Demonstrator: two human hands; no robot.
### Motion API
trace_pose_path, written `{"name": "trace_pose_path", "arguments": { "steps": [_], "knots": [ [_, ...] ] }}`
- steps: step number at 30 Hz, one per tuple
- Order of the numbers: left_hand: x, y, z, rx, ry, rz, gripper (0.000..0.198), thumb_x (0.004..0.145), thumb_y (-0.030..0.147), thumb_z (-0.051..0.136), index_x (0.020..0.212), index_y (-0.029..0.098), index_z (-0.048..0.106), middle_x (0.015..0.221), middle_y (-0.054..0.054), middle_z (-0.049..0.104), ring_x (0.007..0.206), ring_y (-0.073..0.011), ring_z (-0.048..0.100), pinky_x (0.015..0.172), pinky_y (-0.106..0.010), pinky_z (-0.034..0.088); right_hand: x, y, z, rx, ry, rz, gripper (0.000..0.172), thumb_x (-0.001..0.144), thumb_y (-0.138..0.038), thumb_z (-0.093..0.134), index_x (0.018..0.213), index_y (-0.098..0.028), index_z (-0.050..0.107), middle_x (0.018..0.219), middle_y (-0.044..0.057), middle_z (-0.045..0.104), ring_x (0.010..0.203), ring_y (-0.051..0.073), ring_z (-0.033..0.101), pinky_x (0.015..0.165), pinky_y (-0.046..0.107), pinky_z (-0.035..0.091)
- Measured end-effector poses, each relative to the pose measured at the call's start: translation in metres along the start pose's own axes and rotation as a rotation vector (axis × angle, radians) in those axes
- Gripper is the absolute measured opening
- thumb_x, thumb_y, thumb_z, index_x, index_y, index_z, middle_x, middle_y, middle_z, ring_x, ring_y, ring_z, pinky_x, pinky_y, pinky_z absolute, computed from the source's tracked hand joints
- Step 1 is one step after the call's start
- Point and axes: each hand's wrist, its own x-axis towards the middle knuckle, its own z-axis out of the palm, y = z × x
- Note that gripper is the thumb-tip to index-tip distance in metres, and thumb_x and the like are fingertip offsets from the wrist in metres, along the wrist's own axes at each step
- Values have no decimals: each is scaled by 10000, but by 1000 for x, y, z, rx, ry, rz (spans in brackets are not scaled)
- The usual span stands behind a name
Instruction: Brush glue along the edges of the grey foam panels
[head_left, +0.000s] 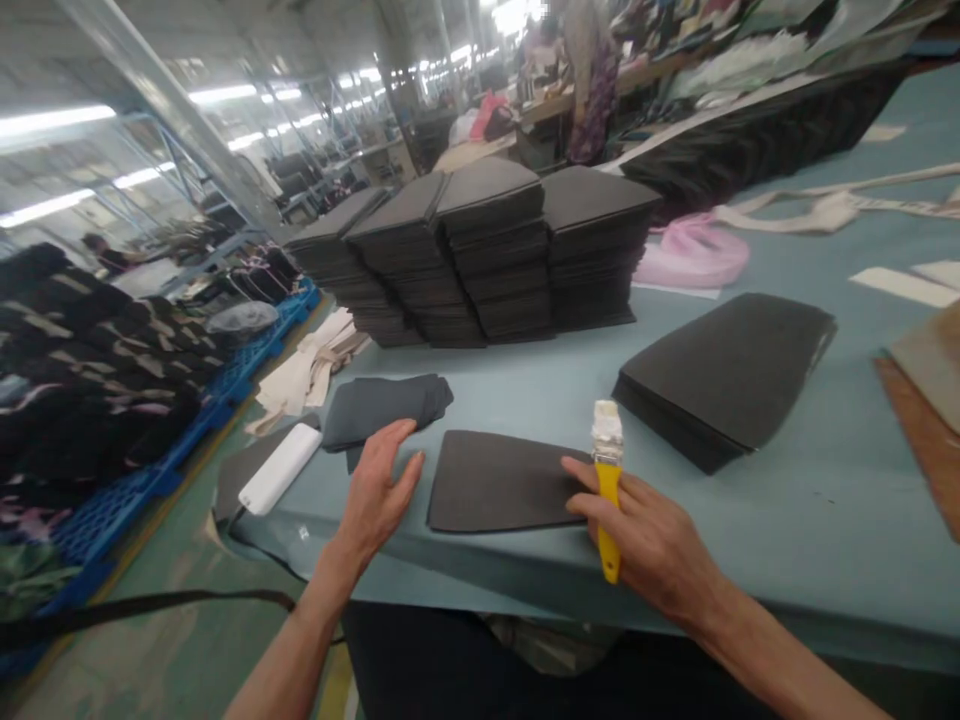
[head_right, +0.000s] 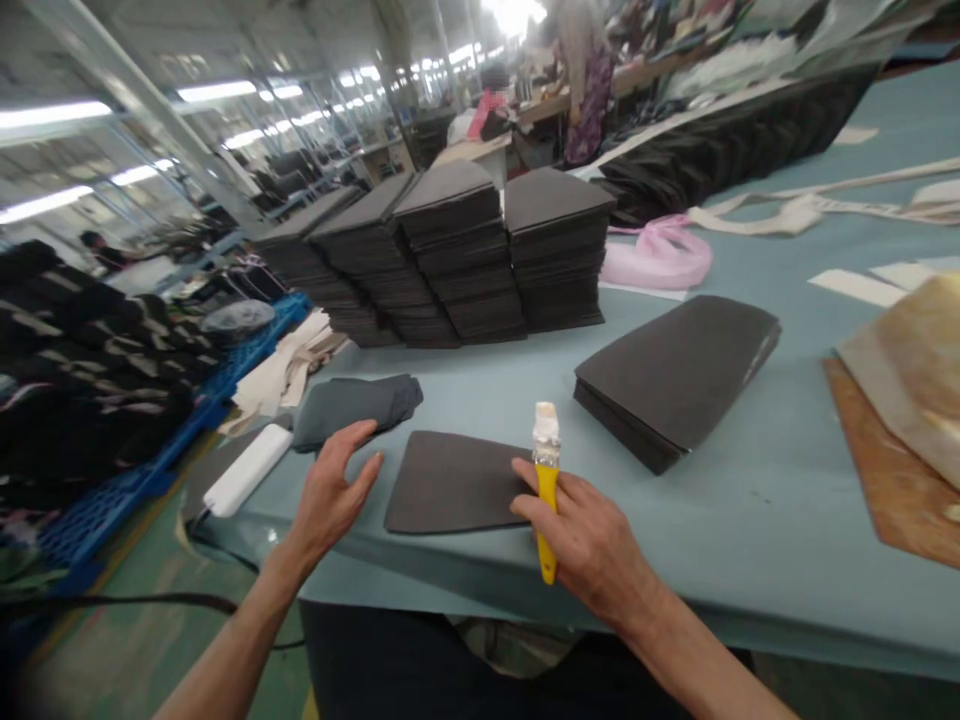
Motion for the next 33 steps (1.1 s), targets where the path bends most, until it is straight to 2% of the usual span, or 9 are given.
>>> {"name": "trace_pose_path", "arguments": {
  "steps": [6, 9, 15, 24, 28, 33],
  "knots": [
    [4, -36, -8, 49, 63, -149, 511, 1020, 485, 595, 1413, 158, 597, 1407, -187, 684, 1344, -353, 641, 1171, -564, 531, -1, -3, 1, -19, -24, 8, 205, 1031, -38, 495, 1054, -192, 628, 1273, 206, 811, 985, 259, 839, 807, 369, 687],
    [5, -46, -6, 61, 59, -175, 527, 1004, 495, 602, 1408, 157, 596, 1414, -189, 678, 1360, -359, 628, 1190, -563, 511, -1, -3, 1, -17, -29, 6, 190, 1041, -54, 500, 1051, -188, 633, 1270, 210, 811, 987, 255, 835, 818, 365, 679],
    [12, -51, 1, 89, 21, -167, 468, 1025, 494, 551, 1370, 184, 611, 1407, -176, 688, 1352, -341, 627, 1184, -536, 497, 0, -3, -1, -35, -49, 8, 193, 1021, -42, 517, 1027, -187, 644, 1263, 207, 815, 940, 240, 827, 823, 362, 664],
    [43, -69, 13, 136, -61, -141, 485, 972, 555, 585, 1250, 171, 686, 1329, -197, 716, 1253, -385, 637, 1126, -561, 483, 0, -4, -2, -56, -77, -2, 195, 1029, -42, 512, 1026, -199, 628, 1224, 212, 825, 947, 239, 837, 807, 356, 669],
    [46, -73, 9, 98, -76, -131, 421, 977, 543, 576, 1151, 192, 733, 1198, -157, 762, 1151, -349, 677, 1058, -517, 518, -1, -4, -3, -62, -94, -2, 188, 1034, -47, 516, 1018, -197, 627, 1205, 217, 828, 926, 241, 840, 802, 362, 673],
    [44, -73, 10, 12, -18, -146, 381, 1009, 501, 531, 1046, 205, 768, 1136, -126, 803, 1124, -305, 713, 1057, -478, 533, -2, -4, -3, -56, -108, 0, 185, 1034, -51, 521, 1026, -198, 631, 1209, 215, 828, 963, 238, 841, 821, 359, 674]
  ]
}}
